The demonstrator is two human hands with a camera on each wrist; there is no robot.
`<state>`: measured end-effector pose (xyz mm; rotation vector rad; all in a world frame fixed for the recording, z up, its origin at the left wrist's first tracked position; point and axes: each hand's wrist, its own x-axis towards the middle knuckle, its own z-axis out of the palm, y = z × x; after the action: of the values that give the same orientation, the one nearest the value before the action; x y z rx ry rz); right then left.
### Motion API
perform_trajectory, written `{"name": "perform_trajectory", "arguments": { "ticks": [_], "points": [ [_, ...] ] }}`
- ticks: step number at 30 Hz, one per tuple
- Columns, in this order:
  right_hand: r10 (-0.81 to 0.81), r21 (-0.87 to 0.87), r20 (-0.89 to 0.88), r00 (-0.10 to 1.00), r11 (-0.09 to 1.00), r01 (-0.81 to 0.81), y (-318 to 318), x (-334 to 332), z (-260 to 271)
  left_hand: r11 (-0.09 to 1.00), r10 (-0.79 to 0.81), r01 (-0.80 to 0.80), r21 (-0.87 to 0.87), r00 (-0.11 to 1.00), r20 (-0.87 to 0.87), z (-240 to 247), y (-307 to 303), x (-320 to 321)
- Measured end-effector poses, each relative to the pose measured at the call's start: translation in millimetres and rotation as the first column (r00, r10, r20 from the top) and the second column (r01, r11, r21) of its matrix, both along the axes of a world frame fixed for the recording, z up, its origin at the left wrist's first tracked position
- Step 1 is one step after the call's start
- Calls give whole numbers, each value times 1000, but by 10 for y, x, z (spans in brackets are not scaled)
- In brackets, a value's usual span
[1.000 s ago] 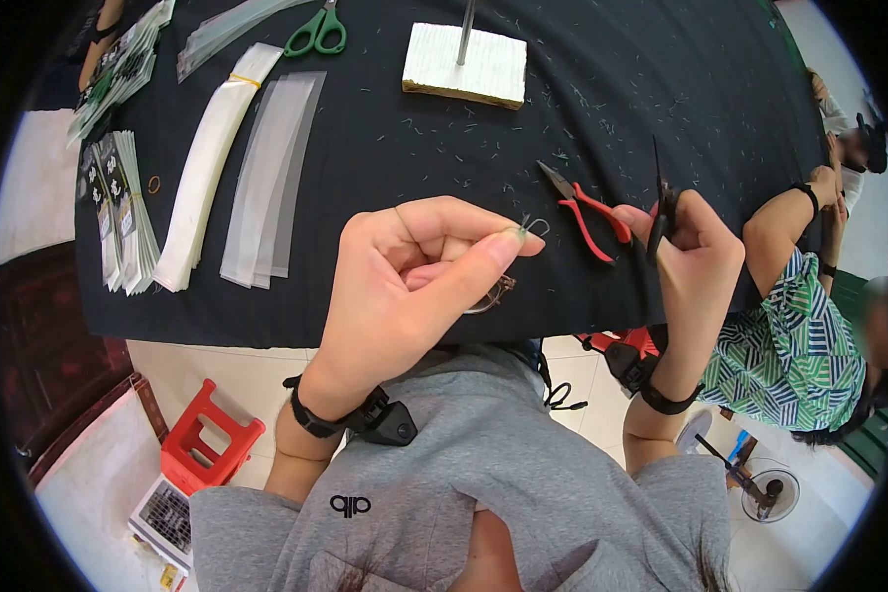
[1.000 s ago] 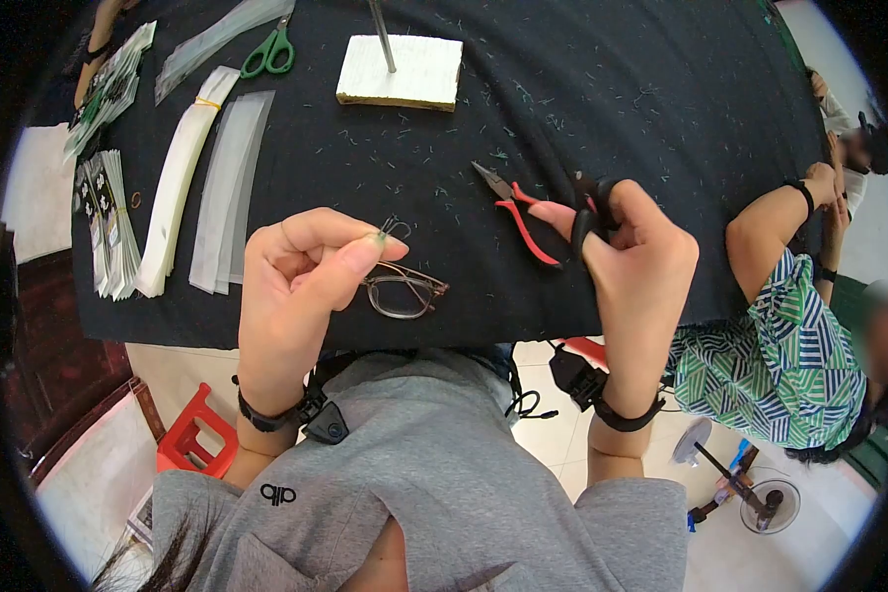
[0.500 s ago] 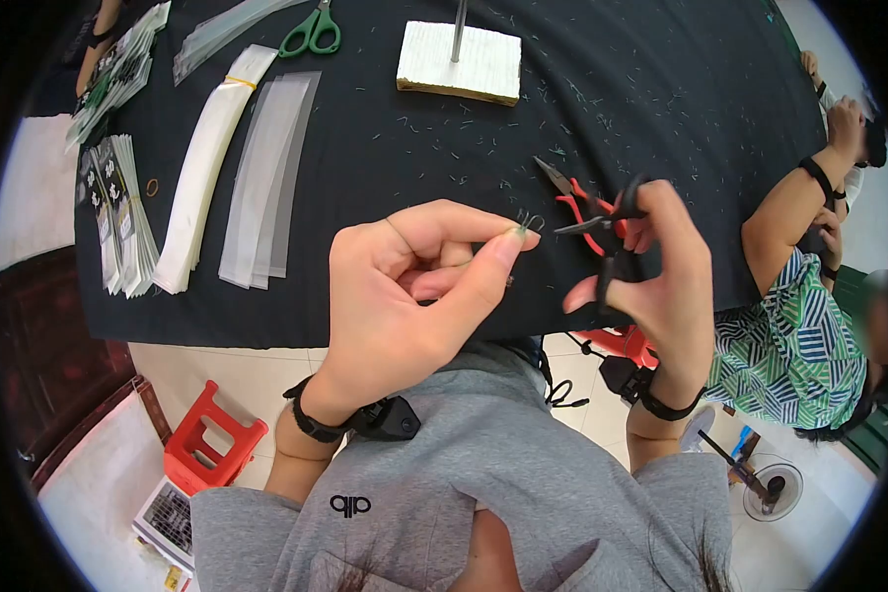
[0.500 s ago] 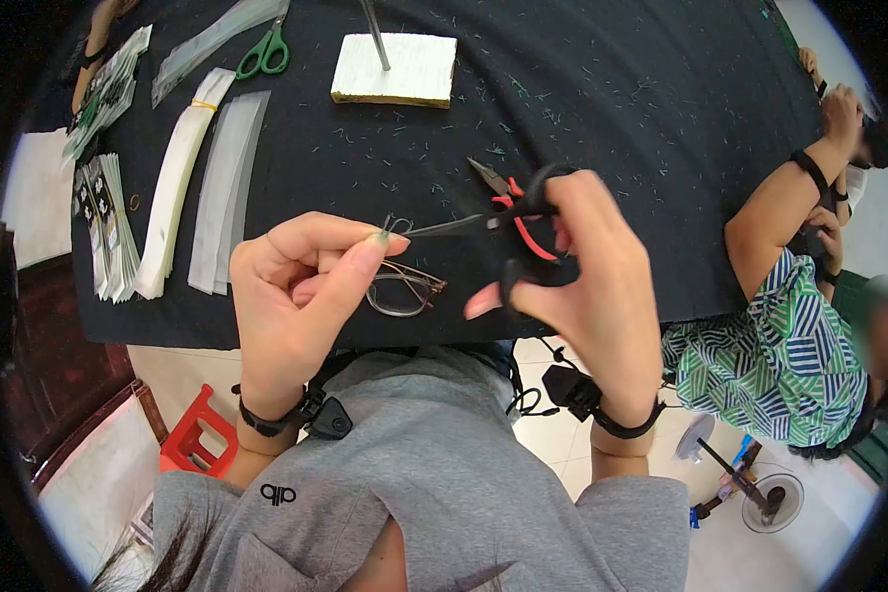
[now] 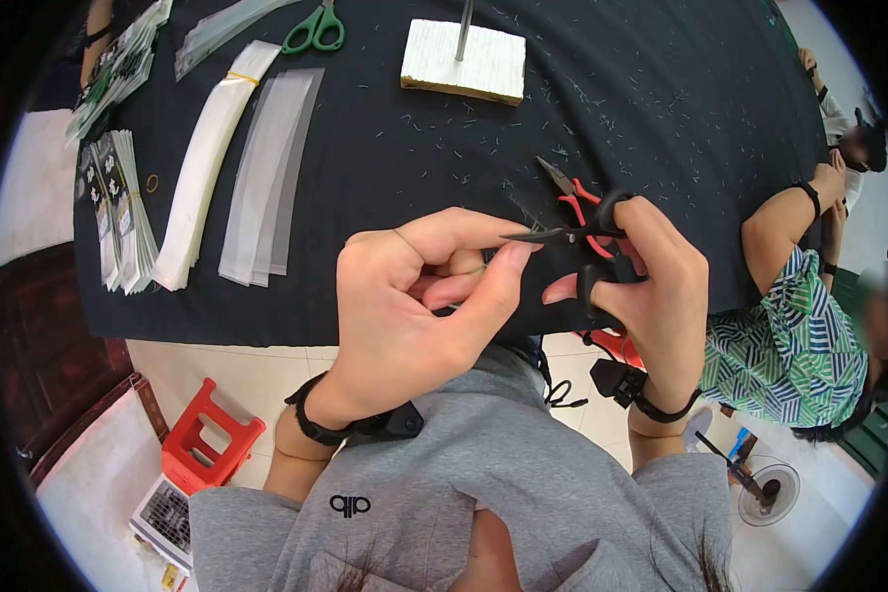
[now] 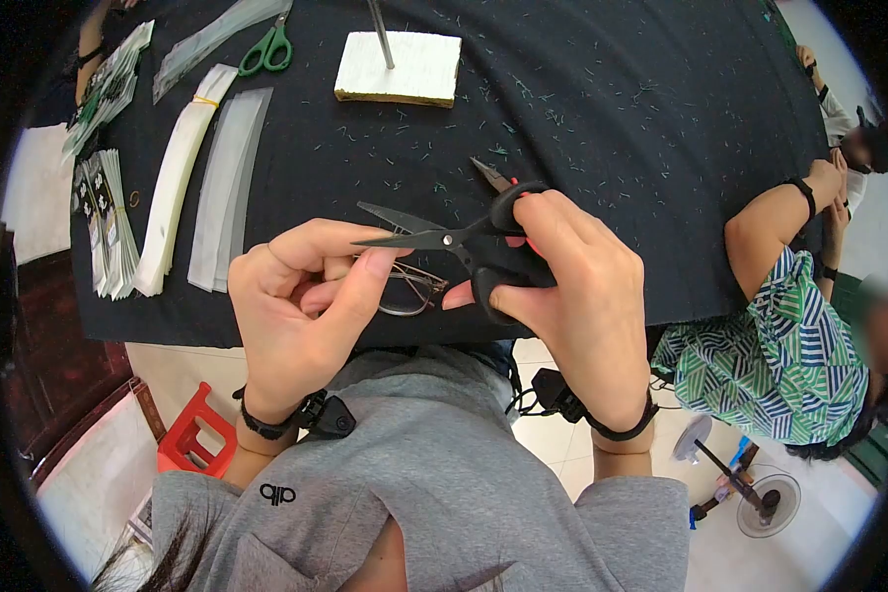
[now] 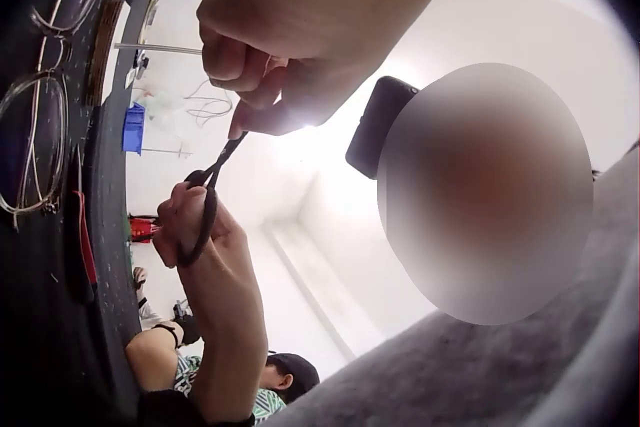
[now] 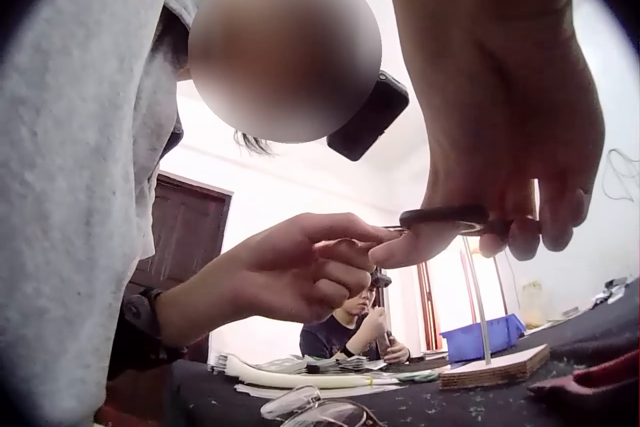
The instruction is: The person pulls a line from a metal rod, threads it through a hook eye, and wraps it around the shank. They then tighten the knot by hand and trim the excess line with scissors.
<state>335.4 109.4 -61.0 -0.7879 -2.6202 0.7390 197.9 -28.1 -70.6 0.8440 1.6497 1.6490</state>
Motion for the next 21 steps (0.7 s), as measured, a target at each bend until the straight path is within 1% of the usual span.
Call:
{"name": "perform_trajectory", "arguments": {
  "ticks": [3,9,12,14,15,17,18,20,21],
  "points": [
    [-12,-37,-39,999,999,10,-23,-9,12,1000,4,-3,16,1000,-25,-9,-1,3],
    [-56,27,-40,998,998,57,-83,-24,42,1000,11,-11,24,1000,-18,-7,-1,10],
    [-61,18,-25,998,998,61,-80,-4,55,1000,13,-13,25,1000,-1,2,8,11],
    [-58,-34,42,997,998,60,-54,38,83,1000,15,-14,16,1000,-25,7,17,6],
    [-58,-35,43,997,998,59,-32,47,96,1000,15,-15,15,1000,-24,3,27,4],
    [-193,-61,-48,980,980,190,27,55,101,998,-1,-4,64,997,83,-22,35,-11],
    [-283,-115,-57,958,955,275,134,121,-8,998,0,-5,64,997,83,-12,32,-30],
    [-400,-78,-34,916,915,397,264,159,-18,999,-44,40,21,968,249,17,20,-82],
    [-431,-154,-108,896,898,413,377,239,-142,999,-44,41,21,967,249,-10,17,-95]
  ]
}}
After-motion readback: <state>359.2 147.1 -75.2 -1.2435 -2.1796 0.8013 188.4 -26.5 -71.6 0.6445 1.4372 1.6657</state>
